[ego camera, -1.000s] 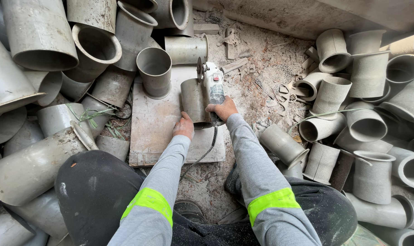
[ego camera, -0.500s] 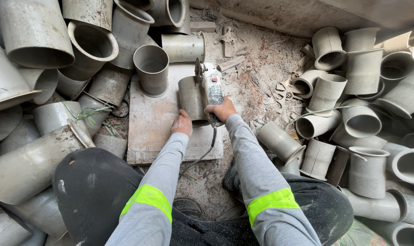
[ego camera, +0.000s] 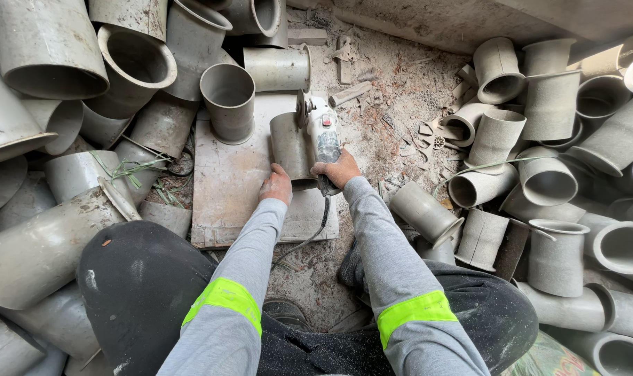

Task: The person sits on the ground surrounded by concrete pipe sections and uses an angle grinder to smooth the edges of individual pipe pieces. They pick up a pipe, place it on a wooden board, and grind the rim before setting it aside and repeating the process with another piece.

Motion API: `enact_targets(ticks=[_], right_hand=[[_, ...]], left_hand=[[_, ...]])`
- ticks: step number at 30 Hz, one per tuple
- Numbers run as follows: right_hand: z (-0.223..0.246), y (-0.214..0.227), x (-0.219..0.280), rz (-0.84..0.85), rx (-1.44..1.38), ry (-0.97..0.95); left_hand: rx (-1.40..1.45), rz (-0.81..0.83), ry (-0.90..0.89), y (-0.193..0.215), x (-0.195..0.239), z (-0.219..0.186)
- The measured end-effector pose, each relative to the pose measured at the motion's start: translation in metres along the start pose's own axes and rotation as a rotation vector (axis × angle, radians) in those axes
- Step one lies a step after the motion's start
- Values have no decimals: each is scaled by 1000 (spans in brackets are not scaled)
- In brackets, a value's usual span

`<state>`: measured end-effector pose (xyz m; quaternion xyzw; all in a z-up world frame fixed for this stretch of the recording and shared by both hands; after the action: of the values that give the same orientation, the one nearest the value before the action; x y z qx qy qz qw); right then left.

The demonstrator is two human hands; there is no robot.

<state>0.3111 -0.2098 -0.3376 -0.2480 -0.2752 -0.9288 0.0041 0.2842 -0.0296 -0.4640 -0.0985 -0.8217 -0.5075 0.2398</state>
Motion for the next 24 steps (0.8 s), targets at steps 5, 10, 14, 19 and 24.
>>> enact_targets(ticks=[5,10,14,19,24], right_hand=[[4,2,10,1,5,-45],[-4,1,10,-3,8,-8],[-7,1,13,0,15,-9],[-5,3,22,-5,58,-12],[-2,3,30,-9,55,-26]], left_hand=[[-2,18,14,-5,-4,1],[-18,7,2,-9,-5,2],[-27,0,-7,-8,-5,2],[-17,-17,-11,-10,-5,2],[-13,4,-3,-6,-1,2]])
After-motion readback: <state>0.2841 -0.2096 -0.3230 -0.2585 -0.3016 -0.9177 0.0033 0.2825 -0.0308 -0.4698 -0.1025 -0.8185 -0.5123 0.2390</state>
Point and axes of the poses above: each hand's wrist, its own x-axis away from the middle knuckle, its own y-axis out of the back of the hand, z = x × y, the point moved 3 cm from there along -x, towards the middle knuckle, and after that the axes turned 6 degrees about y, right-handed, at the moved point
